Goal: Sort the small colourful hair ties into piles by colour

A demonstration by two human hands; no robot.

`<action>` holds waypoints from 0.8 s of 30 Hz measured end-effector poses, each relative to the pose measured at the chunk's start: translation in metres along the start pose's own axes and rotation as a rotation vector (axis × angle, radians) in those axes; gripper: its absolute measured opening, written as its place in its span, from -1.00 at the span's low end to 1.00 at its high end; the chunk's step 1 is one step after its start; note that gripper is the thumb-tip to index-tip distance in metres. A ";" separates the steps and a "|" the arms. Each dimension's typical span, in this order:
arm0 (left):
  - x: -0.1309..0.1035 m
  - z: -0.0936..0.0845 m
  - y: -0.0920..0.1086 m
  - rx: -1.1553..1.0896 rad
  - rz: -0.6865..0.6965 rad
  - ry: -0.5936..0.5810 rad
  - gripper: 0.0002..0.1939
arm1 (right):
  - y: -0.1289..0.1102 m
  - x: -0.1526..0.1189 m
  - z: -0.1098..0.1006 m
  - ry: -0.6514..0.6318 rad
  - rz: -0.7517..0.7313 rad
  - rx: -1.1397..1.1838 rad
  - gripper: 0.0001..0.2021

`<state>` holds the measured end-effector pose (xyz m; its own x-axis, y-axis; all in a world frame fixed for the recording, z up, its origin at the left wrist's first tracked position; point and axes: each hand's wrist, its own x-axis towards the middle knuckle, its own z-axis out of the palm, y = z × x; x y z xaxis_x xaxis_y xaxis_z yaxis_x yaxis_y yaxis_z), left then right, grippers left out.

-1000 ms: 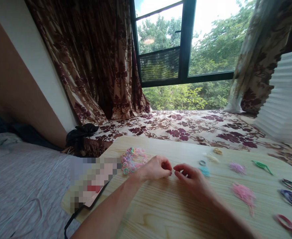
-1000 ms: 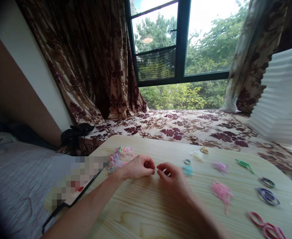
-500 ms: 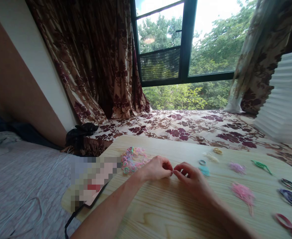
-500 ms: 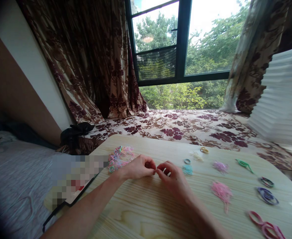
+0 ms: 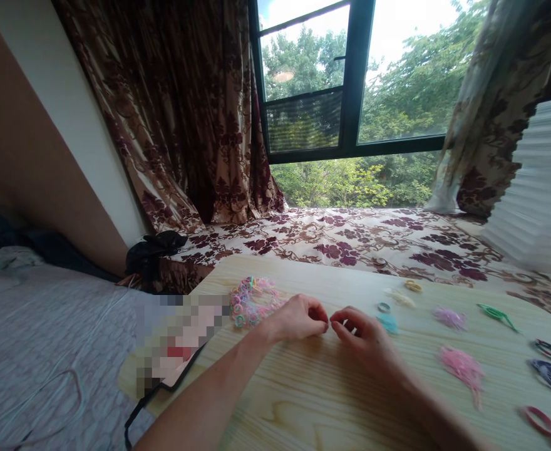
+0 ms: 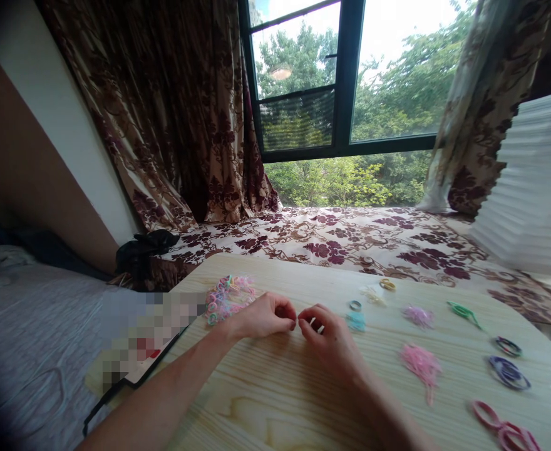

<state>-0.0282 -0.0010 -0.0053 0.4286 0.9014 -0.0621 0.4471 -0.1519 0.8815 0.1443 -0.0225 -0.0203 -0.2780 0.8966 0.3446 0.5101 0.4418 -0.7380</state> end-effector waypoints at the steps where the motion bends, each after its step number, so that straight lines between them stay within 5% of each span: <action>1: 0.000 0.000 -0.001 -0.002 -0.001 0.004 -0.79 | 0.000 0.000 0.000 -0.004 0.004 -0.002 -0.78; 16: 0.001 0.002 -0.001 -0.082 -0.027 0.013 -0.79 | 0.001 0.000 -0.001 0.005 -0.009 0.003 -0.77; 24: 0.001 -0.001 0.003 -0.176 -0.052 -0.029 -0.72 | 0.005 0.004 -0.008 0.112 0.017 0.075 -0.72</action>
<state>-0.0272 -0.0001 -0.0025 0.4324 0.8935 -0.1211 0.3263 -0.0299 0.9448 0.1522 -0.0170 -0.0178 -0.1752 0.9036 0.3910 0.4501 0.4267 -0.7844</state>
